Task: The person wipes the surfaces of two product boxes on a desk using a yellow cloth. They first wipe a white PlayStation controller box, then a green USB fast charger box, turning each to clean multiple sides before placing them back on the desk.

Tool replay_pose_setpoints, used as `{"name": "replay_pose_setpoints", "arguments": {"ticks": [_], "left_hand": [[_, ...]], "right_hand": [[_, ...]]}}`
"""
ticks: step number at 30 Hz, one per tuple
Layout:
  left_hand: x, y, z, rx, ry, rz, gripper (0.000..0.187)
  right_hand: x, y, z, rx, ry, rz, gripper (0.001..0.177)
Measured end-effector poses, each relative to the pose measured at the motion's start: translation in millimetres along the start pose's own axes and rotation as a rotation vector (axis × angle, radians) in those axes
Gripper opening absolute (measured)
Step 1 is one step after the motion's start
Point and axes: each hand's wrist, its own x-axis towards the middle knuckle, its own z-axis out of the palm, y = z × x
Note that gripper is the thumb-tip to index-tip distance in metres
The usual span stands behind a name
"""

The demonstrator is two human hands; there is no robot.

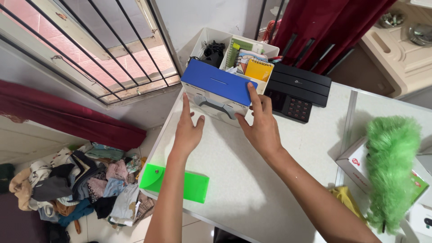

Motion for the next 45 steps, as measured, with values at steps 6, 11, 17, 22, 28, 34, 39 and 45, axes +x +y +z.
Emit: {"name": "replay_pose_setpoints", "arguments": {"ticks": [6, 11, 17, 22, 28, 34, 39, 45], "left_hand": [[50, -22, -17, 0.019, 0.127, 0.168, 0.085], [79, -26, -28, -0.061, 0.02, 0.151, 0.074], [101, -30, -26, -0.318, -0.117, 0.083, 0.063], [109, -37, -25, -0.395, -0.121, 0.061, 0.063], [112, -45, -22, -0.364, -0.118, 0.113, 0.075], [113, -50, -18, -0.337, -0.103, 0.108, 0.078], [94, -49, -25, -0.208, -0.036, 0.096, 0.078], [28, -20, -56, -0.038, -0.029, 0.036, 0.097]], "right_hand": [[16, 0, 16, -0.008, 0.018, 0.002, 0.094], [23, 2, 23, -0.012, 0.009, -0.01, 0.094], [32, 4, 30, -0.027, 0.01, -0.019, 0.098], [39, 8, 34, -0.046, -0.008, -0.024, 0.099], [43, 12, 35, -0.06, -0.01, -0.041, 0.101], [40, 20, 36, 0.086, -0.028, 0.041, 0.106], [31, 33, 40, 0.206, -0.09, 0.101, 0.091], [25, 44, 41, 0.441, -0.15, 0.161, 0.06]]}}
